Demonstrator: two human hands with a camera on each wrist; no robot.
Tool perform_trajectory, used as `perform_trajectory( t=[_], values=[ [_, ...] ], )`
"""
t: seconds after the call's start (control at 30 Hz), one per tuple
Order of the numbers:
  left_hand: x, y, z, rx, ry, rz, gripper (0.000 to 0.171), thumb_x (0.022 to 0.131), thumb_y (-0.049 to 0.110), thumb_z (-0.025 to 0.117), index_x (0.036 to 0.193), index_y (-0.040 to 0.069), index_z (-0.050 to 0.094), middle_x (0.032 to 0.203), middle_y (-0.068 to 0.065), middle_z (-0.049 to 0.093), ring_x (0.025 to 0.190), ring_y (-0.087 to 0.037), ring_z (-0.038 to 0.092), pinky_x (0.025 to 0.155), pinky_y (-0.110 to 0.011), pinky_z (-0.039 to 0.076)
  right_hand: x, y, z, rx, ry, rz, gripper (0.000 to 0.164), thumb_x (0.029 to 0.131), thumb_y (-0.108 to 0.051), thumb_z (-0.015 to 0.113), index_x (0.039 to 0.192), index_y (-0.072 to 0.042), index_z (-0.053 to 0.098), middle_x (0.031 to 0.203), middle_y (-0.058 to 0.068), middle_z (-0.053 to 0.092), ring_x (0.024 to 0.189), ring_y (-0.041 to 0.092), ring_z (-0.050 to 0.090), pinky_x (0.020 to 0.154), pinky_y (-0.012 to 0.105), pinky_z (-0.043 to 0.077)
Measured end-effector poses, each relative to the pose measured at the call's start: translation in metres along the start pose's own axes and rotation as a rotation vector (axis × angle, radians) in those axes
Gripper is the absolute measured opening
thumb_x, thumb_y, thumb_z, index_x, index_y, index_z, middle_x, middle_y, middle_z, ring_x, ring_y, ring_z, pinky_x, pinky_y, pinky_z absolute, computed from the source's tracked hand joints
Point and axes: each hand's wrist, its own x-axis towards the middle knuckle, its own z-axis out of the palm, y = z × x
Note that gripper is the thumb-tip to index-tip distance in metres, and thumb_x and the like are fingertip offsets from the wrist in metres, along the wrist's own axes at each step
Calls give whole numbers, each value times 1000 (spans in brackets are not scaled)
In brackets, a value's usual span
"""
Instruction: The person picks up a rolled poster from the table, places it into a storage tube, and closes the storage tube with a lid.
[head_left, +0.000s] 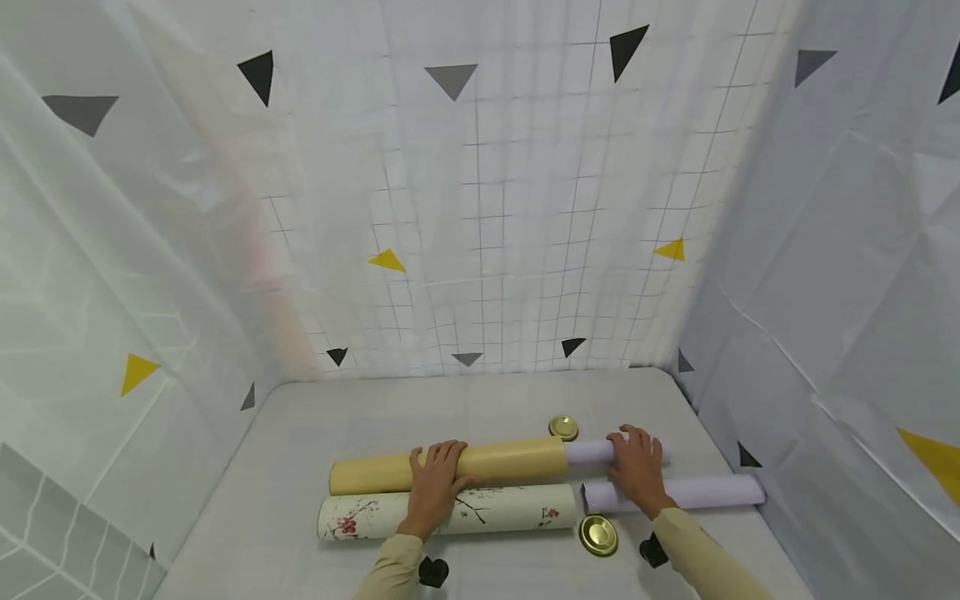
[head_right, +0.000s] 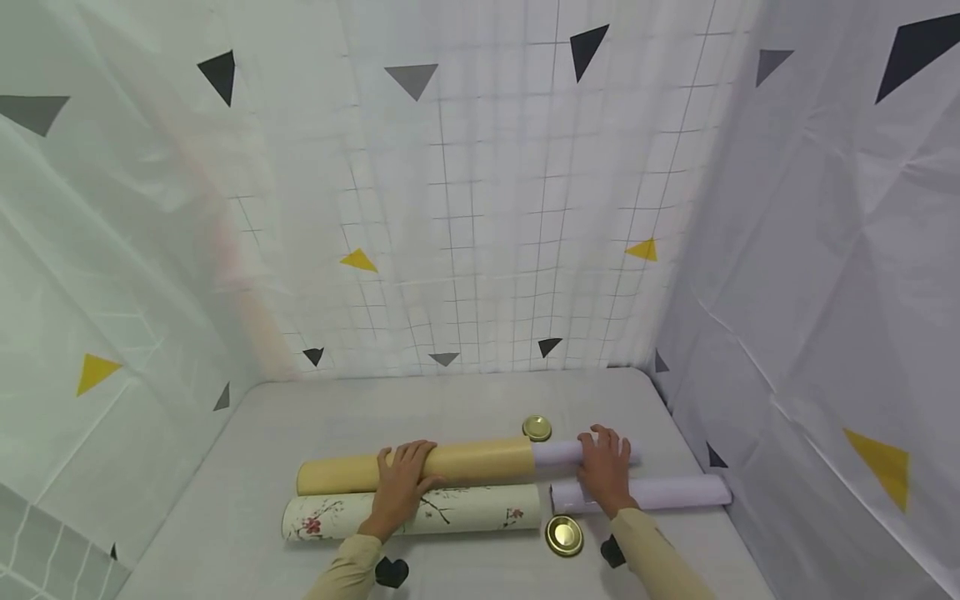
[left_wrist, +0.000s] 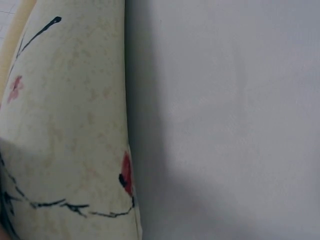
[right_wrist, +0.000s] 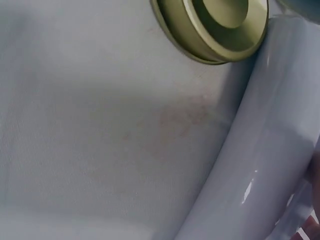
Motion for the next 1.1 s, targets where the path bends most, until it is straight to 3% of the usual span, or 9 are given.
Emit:
perform_trajectory(
  t=[0.23, 0.53, 0.77, 1.1],
  values=[
    [-2, 0, -1, -14, -13, -11, 64, 84, 55, 69, 135, 17, 62, 133, -3, 66, 123, -26, 60, 108, -63, 37, -1, -7, 1, 5, -52, 52, 46, 71, 4, 81, 115, -1, 66, 135, 29, 56, 128, 53, 48, 103, 78, 31],
    [-5, -2, 2, -1, 62, 29, 63, 82, 57, 70, 132, 18, 64, 129, -2, 68, 119, -25, 61, 104, -63, 39, -2, -2, 11, -19, -35, 56, 49, 73, -5, 84, 118, -6, 66, 139, 28, 52, 131, 55, 43, 98, 92, 20],
    [-2, 0, -1, -33, 7, -9, 63, 83, 54, 71, 135, 19, 63, 133, -3, 67, 124, -26, 60, 109, -64, 37, 0, -4, 8, -29, -41, 48, 49, 74, -12, 87, 119, -10, 67, 140, 27, 52, 134, 53, 42, 101, 92, 18],
    [-2, 1, -2, -25, 9, -9, 63, 83, 55, 70, 135, 20, 62, 133, -2, 66, 124, -26, 60, 109, -64, 37, -2, -15, 13, -65, 28, -15, 54, 70, -17, 92, 119, -13, 68, 124, 20, 65, 124, 48, 54, 103, 89, 22]
  ],
)
